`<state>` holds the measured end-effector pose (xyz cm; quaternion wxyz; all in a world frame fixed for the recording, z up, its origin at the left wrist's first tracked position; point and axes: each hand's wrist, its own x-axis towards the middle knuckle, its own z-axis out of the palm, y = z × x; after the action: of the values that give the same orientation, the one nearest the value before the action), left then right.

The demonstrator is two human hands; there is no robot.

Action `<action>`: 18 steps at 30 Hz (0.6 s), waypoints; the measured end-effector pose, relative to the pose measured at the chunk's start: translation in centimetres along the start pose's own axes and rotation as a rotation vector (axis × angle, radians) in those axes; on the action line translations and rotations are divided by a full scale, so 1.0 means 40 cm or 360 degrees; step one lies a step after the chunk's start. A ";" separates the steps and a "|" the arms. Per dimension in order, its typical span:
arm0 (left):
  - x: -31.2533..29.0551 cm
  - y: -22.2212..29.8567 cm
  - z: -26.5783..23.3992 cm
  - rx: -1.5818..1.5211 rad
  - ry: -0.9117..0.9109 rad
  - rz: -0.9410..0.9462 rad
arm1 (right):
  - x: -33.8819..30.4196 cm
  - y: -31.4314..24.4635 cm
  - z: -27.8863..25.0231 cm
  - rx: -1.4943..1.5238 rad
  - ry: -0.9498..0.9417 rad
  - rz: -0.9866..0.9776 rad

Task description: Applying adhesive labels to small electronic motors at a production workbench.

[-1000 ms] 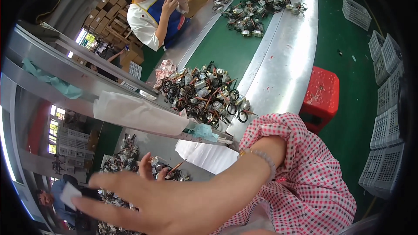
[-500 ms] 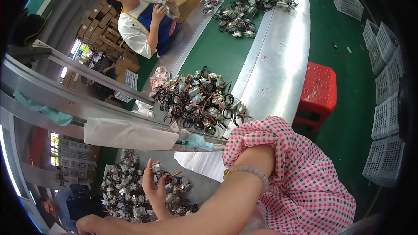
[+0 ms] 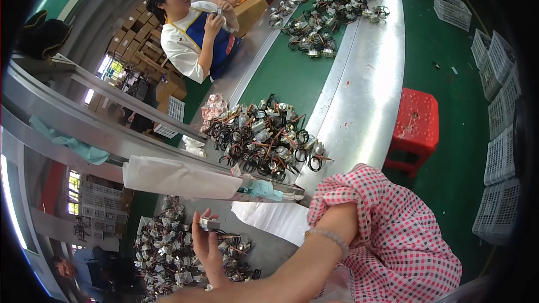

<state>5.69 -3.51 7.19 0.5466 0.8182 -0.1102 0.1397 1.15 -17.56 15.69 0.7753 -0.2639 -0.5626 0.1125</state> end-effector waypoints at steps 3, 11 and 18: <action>-0.007 -0.004 -0.002 -0.0288 0.0071 -0.0147 | -0.017 -0.119 -0.114 -0.1087 0.0112 -0.0701; -0.058 0.058 0.035 -0.0714 0.0395 0.0035 | -0.104 -0.162 -0.167 -0.0801 0.0347 -0.0038; -0.062 0.193 0.120 -0.0724 0.0385 0.0121 | -0.164 -0.212 -0.181 -0.0842 0.0895 -0.0020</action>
<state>1.30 -10.82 11.24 0.7200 0.6470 -0.1034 0.2286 4.61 -29.79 13.28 0.8053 -0.4718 -0.3391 -0.1181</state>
